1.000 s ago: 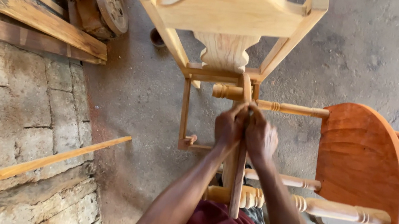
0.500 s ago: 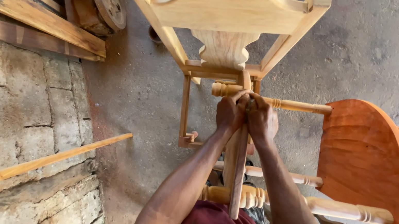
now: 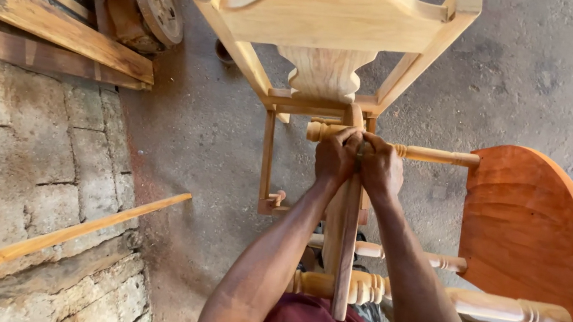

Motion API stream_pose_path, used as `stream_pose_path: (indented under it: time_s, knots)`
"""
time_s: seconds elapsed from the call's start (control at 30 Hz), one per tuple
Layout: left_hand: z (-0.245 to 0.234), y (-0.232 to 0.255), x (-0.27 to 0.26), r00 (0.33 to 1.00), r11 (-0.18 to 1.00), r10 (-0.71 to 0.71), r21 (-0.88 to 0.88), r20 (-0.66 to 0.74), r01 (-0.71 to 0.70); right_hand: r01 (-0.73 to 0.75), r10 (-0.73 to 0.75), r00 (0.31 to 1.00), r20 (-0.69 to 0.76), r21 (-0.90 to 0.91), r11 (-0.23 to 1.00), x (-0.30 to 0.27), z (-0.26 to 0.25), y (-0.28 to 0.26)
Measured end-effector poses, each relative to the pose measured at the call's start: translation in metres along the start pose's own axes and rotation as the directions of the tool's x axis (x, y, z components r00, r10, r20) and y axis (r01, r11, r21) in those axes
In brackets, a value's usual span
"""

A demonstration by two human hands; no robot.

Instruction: The person sands the legs and backrest of a wooden chair using a sanding block. They hold the chair steady with one hand while sanding with the other, working on different sections of the chair's frame.

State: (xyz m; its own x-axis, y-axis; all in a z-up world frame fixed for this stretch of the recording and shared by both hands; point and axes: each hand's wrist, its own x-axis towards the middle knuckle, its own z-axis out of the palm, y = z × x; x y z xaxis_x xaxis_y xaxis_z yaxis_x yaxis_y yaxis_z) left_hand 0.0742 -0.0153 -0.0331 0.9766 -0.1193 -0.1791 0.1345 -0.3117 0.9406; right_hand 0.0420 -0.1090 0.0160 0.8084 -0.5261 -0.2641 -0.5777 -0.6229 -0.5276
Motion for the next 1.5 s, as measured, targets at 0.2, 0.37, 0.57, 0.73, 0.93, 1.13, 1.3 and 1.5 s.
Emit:
stream_pose_path:
  time_s: [0.2, 0.37, 0.57, 0.73, 0.93, 1.13, 1.3, 1.5]
  knots:
    - [-0.029, 0.035, -0.043, 1.000, 0.992, -0.004, -0.129, 0.018, 0.007, -0.050, 0.050, 0.999, -0.006, -0.052, 0.997, -0.047, -0.020, -0.016]
    - [-0.023, 0.035, -0.025, 0.996, 0.992, -0.077, -0.096, 0.033, 0.080, -0.049, 0.048, 0.998, -0.026, -0.040, 0.998, -0.025, -0.009, -0.009]
    - [-0.009, 0.009, -0.013, 1.000, 0.997, 0.002, -0.071, 0.001, -0.002, -0.047, 0.048, 0.999, 0.011, -0.055, 0.997, -0.017, -0.013, -0.018]
    - [-0.030, 0.040, -0.029, 0.994, 0.993, -0.095, -0.064, 0.051, 0.098, -0.032, 0.034, 0.999, 0.015, -0.091, 0.995, -0.033, -0.019, -0.020]
    - [-0.008, 0.019, 0.018, 0.994, 0.993, -0.063, 0.102, 0.088, 0.054, -0.019, 0.020, 1.000, 0.016, -0.061, 0.998, 0.019, 0.003, -0.001]
    - [-0.013, 0.011, -0.007, 0.994, 0.998, 0.010, 0.068, 0.105, -0.017, 0.056, -0.056, 0.998, 0.011, -0.035, 0.998, -0.015, -0.006, 0.000]
    - [-0.054, 0.037, -0.126, 0.989, 0.998, 0.055, -0.004, 0.134, -0.055, -0.014, 0.019, 0.999, 0.028, -0.164, 0.986, -0.131, -0.030, 0.009]
    - [-0.041, 0.016, -0.118, 0.953, 0.951, 0.298, 0.067, 0.064, -0.302, 0.118, -0.114, 0.984, -0.137, 0.023, 0.993, -0.136, -0.009, 0.039]
